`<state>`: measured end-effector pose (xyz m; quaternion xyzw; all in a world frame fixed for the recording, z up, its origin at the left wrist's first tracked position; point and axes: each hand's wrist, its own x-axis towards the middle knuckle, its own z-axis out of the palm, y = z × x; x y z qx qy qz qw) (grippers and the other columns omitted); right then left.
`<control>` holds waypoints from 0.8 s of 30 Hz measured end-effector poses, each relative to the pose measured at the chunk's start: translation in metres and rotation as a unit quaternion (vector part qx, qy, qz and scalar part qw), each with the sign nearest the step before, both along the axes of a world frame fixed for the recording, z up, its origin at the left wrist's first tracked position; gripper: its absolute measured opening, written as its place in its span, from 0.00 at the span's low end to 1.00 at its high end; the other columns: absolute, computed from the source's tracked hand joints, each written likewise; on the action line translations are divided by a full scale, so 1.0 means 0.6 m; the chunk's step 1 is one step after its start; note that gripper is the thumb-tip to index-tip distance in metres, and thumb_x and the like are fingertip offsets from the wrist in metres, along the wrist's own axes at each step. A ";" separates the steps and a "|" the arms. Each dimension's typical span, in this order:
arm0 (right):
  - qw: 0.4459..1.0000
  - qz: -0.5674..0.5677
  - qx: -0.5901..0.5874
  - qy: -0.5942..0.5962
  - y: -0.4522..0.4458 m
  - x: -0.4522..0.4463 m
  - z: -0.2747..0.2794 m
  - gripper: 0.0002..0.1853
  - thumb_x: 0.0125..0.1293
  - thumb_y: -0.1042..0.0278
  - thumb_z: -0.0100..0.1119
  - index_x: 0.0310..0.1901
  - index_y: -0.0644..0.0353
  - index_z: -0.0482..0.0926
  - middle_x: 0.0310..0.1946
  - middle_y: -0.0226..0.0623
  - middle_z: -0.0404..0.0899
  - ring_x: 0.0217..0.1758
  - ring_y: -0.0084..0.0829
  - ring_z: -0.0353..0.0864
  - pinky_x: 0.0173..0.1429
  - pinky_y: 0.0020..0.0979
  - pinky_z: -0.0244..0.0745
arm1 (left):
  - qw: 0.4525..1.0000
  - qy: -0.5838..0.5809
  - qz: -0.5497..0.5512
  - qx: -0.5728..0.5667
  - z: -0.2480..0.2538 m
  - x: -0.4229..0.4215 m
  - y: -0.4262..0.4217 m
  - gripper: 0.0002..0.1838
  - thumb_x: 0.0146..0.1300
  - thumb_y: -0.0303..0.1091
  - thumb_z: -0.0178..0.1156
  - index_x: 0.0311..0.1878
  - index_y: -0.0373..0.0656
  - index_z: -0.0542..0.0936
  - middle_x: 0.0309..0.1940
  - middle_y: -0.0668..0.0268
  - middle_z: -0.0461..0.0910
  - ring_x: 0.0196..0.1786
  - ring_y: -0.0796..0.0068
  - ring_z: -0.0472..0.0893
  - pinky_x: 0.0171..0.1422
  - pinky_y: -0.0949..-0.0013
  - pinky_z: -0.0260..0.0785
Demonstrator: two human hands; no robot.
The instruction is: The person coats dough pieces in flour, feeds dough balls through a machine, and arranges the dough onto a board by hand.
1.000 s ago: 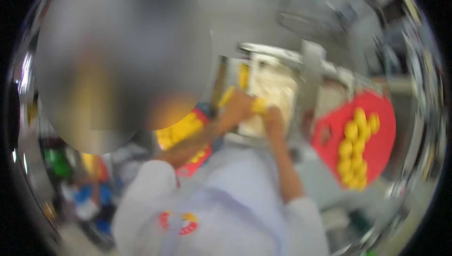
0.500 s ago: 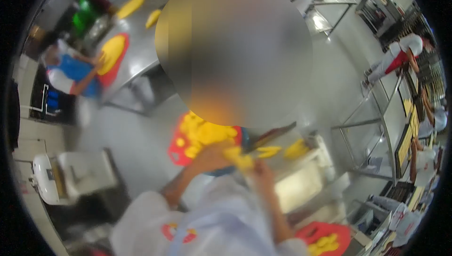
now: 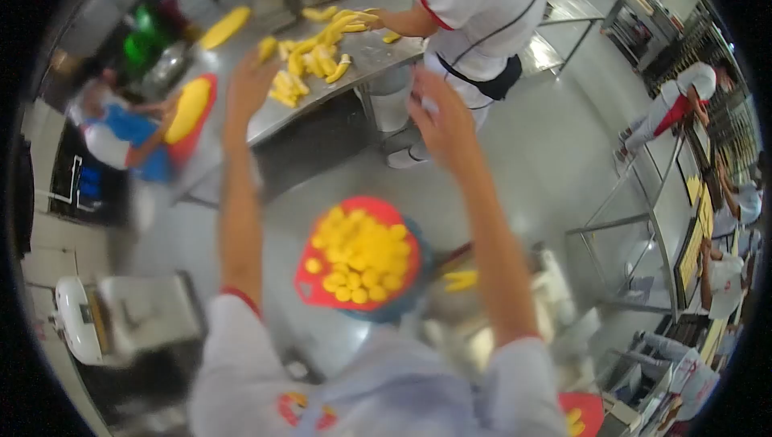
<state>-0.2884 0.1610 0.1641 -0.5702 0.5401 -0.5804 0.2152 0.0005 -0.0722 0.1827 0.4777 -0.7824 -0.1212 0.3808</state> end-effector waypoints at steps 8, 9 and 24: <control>0.876 -0.236 0.314 -0.279 0.611 -0.037 -0.441 0.18 0.74 0.67 0.58 0.61 0.64 0.78 0.50 0.37 0.85 0.49 0.27 0.85 0.53 0.30 0.79 | 0.902 -0.023 -0.129 0.411 -0.473 -0.079 0.315 0.25 0.65 0.43 0.69 0.60 0.38 0.80 0.48 0.57 0.85 0.51 0.68 0.84 0.55 0.66 0.77; 0.832 -0.280 0.291 -0.379 0.702 0.000 -0.440 0.17 0.74 0.67 0.58 0.60 0.64 0.79 0.51 0.38 0.84 0.49 0.28 0.85 0.53 0.31 0.80 | 0.877 -0.026 -0.203 0.435 -0.498 -0.126 0.379 0.25 0.65 0.43 0.69 0.60 0.37 0.80 0.48 0.57 0.85 0.52 0.67 0.84 0.55 0.66 0.77; 0.711 -0.479 0.353 -0.375 0.880 0.138 -0.332 0.18 0.73 0.72 0.59 0.62 0.67 0.76 0.56 0.40 0.81 0.56 0.30 0.82 0.60 0.30 0.77 | 0.770 -0.388 -0.383 0.331 -0.902 -0.456 0.793 0.41 0.49 0.45 0.76 0.65 0.39 0.71 0.59 0.48 0.78 0.63 0.44 0.76 0.64 0.48 0.72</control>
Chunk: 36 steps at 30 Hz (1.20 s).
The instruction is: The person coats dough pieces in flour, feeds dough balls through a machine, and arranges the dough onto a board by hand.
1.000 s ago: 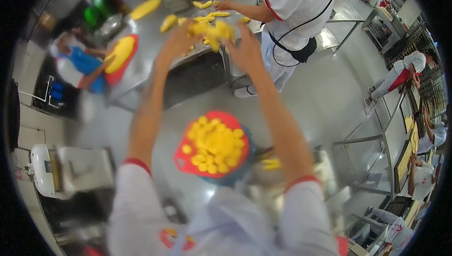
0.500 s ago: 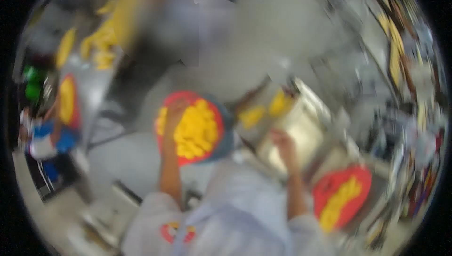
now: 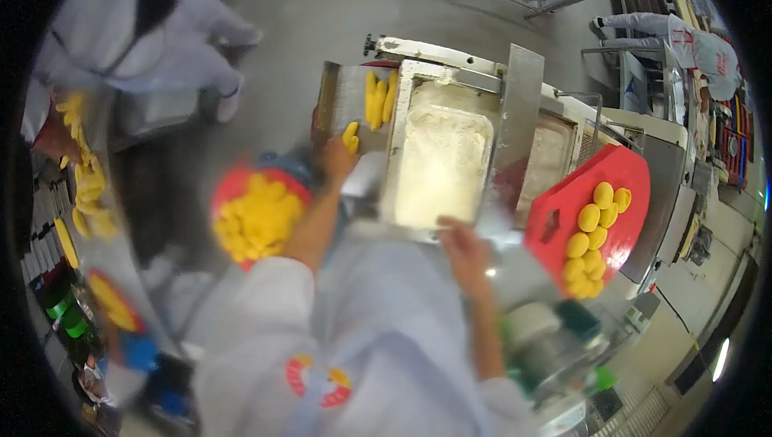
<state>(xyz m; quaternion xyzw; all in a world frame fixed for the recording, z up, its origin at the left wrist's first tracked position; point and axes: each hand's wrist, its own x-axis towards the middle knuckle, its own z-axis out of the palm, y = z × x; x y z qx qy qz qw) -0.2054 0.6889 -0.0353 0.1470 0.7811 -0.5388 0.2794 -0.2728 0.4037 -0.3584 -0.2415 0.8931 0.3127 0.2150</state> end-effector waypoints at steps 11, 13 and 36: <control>0.935 -0.114 -0.315 -0.117 -0.198 -0.110 -0.103 0.31 0.71 0.58 0.63 0.68 0.65 0.65 0.55 0.46 0.78 0.51 0.36 0.83 0.54 0.35 0.81 | 0.896 0.017 0.087 0.435 0.387 -0.027 -0.083 0.30 0.69 0.51 0.61 0.58 0.29 0.79 0.44 0.52 0.85 0.41 0.63 0.85 0.49 0.62 0.77; 0.894 -0.123 -0.398 -0.163 -0.177 -0.119 -0.101 0.30 0.71 0.56 0.64 0.66 0.64 0.67 0.53 0.46 0.78 0.48 0.37 0.83 0.51 0.38 0.82 | 0.928 0.052 0.124 0.349 0.358 -0.060 -0.105 0.34 0.69 0.55 0.61 0.60 0.29 0.78 0.47 0.49 0.84 0.45 0.59 0.84 0.52 0.60 0.76; 0.980 -0.107 0.084 0.146 0.010 -0.061 -0.054 0.32 0.58 0.79 0.65 0.67 0.63 0.73 0.58 0.43 0.76 0.60 0.35 0.76 0.64 0.34 0.72 | 0.909 0.191 0.329 0.170 -0.089 -0.187 0.150 0.33 0.59 0.39 0.70 0.64 0.35 0.70 0.47 0.51 0.83 0.46 0.56 0.84 0.50 0.56 0.75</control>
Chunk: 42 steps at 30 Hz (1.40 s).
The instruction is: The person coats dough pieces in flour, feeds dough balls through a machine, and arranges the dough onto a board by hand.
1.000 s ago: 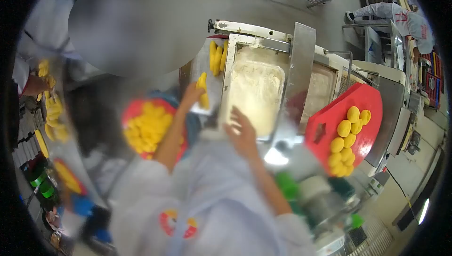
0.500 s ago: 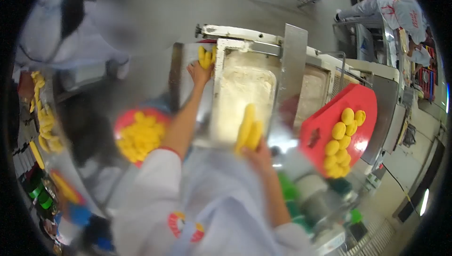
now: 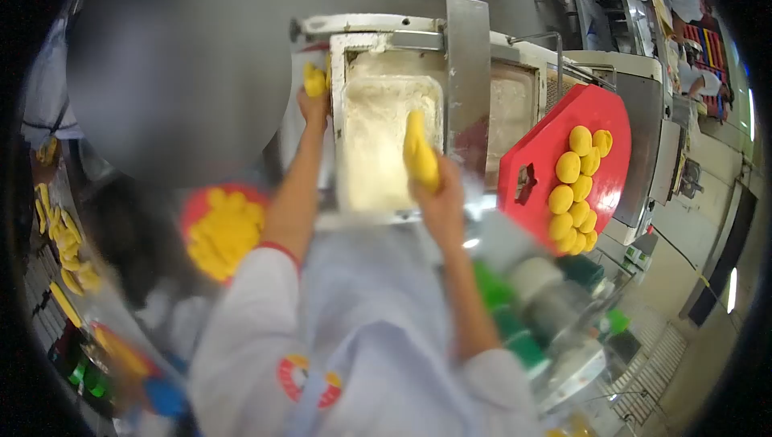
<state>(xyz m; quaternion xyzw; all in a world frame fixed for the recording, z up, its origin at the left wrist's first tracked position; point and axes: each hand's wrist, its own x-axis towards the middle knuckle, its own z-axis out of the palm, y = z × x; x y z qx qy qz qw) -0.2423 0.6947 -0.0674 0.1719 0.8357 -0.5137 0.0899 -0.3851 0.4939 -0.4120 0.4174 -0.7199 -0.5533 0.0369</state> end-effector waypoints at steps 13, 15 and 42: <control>0.966 0.146 0.181 0.107 -0.067 -0.088 -0.078 0.29 0.58 0.77 0.62 0.65 0.58 0.77 0.52 0.50 0.76 0.51 0.48 0.81 0.57 0.40 0.77 | 0.985 0.010 -0.024 0.171 0.211 0.346 -0.284 0.25 0.55 0.24 0.67 0.58 0.36 0.76 0.44 0.58 0.82 0.44 0.61 0.84 0.50 0.60 0.79; 0.959 0.121 0.186 0.174 -0.070 -0.089 -0.085 0.27 0.58 0.78 0.61 0.63 0.58 0.79 0.51 0.51 0.76 0.50 0.50 0.80 0.56 0.41 0.77 | 0.994 0.038 -0.089 -0.047 0.242 0.397 -0.310 0.27 0.54 0.26 0.68 0.59 0.35 0.75 0.45 0.54 0.83 0.45 0.56 0.84 0.53 0.58 0.77; 0.953 -0.049 -0.300 0.002 0.311 0.211 0.162 0.23 0.62 0.78 0.62 0.60 0.72 0.77 0.51 0.42 0.82 0.49 0.32 0.83 0.51 0.32 0.79 | 0.843 0.292 -0.185 -0.413 0.413 0.136 0.220 0.34 0.59 0.17 0.53 0.72 0.30 0.63 0.49 0.45 0.78 0.53 0.46 0.79 0.57 0.52 0.73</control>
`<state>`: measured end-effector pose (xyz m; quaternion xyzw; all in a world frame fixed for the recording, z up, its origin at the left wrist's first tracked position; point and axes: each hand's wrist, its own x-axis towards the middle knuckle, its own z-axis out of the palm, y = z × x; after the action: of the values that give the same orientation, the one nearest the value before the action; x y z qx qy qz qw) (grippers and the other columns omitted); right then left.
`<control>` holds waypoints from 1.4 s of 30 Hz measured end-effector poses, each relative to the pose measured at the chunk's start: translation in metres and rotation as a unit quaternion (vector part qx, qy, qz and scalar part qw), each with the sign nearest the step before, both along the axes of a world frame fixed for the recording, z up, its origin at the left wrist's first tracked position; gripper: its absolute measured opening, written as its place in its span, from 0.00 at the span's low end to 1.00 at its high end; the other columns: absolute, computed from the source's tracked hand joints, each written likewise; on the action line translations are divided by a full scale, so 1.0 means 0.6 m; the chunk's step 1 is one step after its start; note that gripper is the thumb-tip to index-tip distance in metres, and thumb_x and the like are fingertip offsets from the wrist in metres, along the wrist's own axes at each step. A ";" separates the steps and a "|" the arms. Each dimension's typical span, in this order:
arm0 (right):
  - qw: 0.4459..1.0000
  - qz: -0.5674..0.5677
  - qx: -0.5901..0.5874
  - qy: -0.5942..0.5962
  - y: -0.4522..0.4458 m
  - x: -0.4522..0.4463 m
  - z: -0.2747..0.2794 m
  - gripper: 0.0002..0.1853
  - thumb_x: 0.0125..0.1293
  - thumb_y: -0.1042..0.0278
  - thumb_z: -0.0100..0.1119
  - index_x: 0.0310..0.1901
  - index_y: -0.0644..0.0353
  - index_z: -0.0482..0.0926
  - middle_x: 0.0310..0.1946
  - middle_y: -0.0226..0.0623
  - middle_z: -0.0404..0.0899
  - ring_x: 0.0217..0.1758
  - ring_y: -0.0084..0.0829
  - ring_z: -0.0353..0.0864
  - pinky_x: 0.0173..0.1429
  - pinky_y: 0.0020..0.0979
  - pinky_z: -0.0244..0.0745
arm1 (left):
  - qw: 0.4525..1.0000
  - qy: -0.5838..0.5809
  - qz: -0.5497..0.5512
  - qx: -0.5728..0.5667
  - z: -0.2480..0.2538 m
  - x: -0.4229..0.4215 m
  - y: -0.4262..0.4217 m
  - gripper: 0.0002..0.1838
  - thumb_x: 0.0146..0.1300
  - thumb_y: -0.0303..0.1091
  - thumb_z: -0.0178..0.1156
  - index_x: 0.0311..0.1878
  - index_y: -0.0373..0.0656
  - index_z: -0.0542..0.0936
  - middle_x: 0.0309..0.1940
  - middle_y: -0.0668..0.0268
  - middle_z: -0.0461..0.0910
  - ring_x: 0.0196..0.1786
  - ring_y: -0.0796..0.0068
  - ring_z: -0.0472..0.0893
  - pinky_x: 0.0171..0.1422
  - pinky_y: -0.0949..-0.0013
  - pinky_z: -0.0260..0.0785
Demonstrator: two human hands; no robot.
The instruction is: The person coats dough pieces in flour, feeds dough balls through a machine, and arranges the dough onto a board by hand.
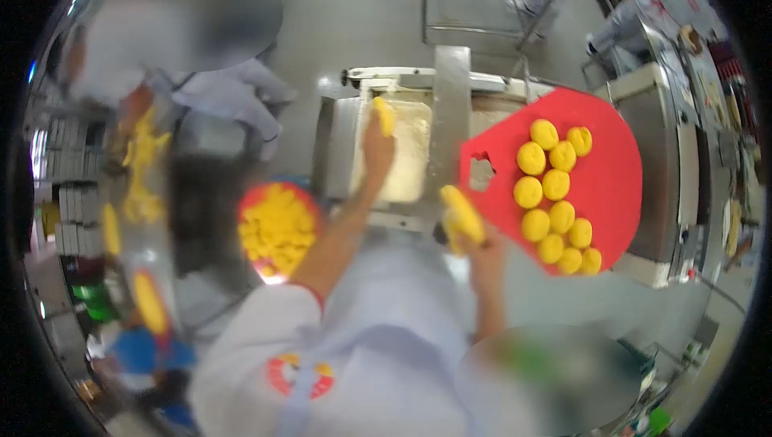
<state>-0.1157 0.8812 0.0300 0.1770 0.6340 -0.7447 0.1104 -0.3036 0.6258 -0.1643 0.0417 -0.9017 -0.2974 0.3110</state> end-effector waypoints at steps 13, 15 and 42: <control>0.984 0.080 -0.156 -0.031 -0.156 -0.032 -0.012 0.24 0.71 0.73 0.58 0.66 0.69 0.69 0.58 0.42 0.77 0.58 0.33 0.79 0.63 0.30 0.76 | 0.877 -0.265 -0.080 0.394 0.133 0.241 -0.361 0.21 0.52 0.35 0.69 0.51 0.40 0.85 0.37 0.65 0.87 0.39 0.76 0.83 0.46 0.67 0.76; 0.985 0.121 -0.123 -0.027 -0.199 -0.031 -0.050 0.24 0.72 0.73 0.57 0.66 0.70 0.68 0.60 0.44 0.75 0.61 0.36 0.78 0.68 0.33 0.75 | 0.810 -0.251 0.034 0.528 0.133 0.384 -0.426 0.20 0.55 0.34 0.68 0.51 0.39 0.85 0.37 0.63 0.86 0.38 0.75 0.83 0.45 0.68 0.75; 0.896 0.424 0.023 -0.134 -0.434 -0.051 -0.252 0.30 0.72 0.57 0.61 0.70 0.59 0.66 0.57 0.39 0.76 0.53 0.36 0.83 0.53 0.39 0.80 | 0.679 -0.088 0.408 0.605 -0.102 0.951 -0.590 0.29 0.67 0.48 0.62 0.65 0.40 0.72 0.46 0.53 0.80 0.40 0.55 0.84 0.41 0.54 0.85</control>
<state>-0.1466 0.6207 -0.1209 -0.0079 0.6451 -0.5819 0.4950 0.2670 0.2717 -0.2257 0.6098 -0.4424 -0.6167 0.2282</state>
